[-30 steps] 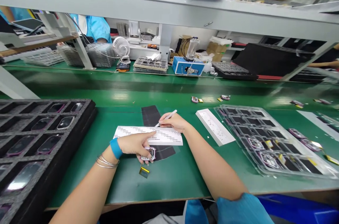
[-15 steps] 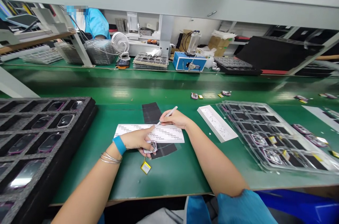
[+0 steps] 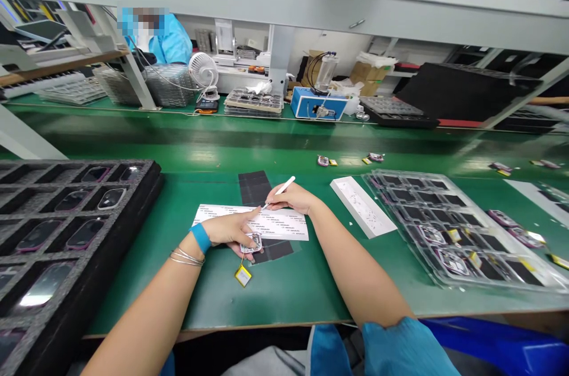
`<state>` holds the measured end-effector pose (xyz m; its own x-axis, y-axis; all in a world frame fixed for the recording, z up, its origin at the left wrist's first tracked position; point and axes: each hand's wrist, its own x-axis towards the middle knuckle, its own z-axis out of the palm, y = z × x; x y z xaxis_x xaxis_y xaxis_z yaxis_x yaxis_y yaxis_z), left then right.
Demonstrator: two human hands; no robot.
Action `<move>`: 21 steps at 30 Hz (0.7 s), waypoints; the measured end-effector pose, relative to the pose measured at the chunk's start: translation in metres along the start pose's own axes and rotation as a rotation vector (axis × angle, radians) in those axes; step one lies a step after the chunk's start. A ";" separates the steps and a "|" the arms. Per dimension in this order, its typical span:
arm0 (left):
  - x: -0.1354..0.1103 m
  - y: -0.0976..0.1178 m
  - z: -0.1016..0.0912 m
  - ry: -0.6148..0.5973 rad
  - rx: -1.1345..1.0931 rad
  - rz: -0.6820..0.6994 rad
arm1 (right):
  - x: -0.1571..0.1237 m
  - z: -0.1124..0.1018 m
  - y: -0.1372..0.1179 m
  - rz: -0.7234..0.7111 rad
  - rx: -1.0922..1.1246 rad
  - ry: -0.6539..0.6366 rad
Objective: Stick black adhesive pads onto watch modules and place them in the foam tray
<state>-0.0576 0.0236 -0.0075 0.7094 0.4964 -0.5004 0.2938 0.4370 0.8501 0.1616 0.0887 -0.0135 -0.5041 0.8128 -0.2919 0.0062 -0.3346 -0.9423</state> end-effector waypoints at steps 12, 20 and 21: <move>0.000 0.002 0.003 0.030 -0.030 -0.019 | -0.009 -0.004 -0.001 -0.039 0.087 -0.003; -0.006 0.011 0.003 0.037 -0.089 0.048 | -0.045 0.012 -0.019 -0.324 0.308 0.311; -0.007 0.014 0.004 0.060 -0.127 0.067 | -0.049 0.017 -0.019 -0.375 0.362 0.345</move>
<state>-0.0563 0.0233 0.0086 0.6837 0.5702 -0.4555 0.1609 0.4910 0.8562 0.1716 0.0474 0.0209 -0.1073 0.9932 -0.0454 -0.4407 -0.0885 -0.8933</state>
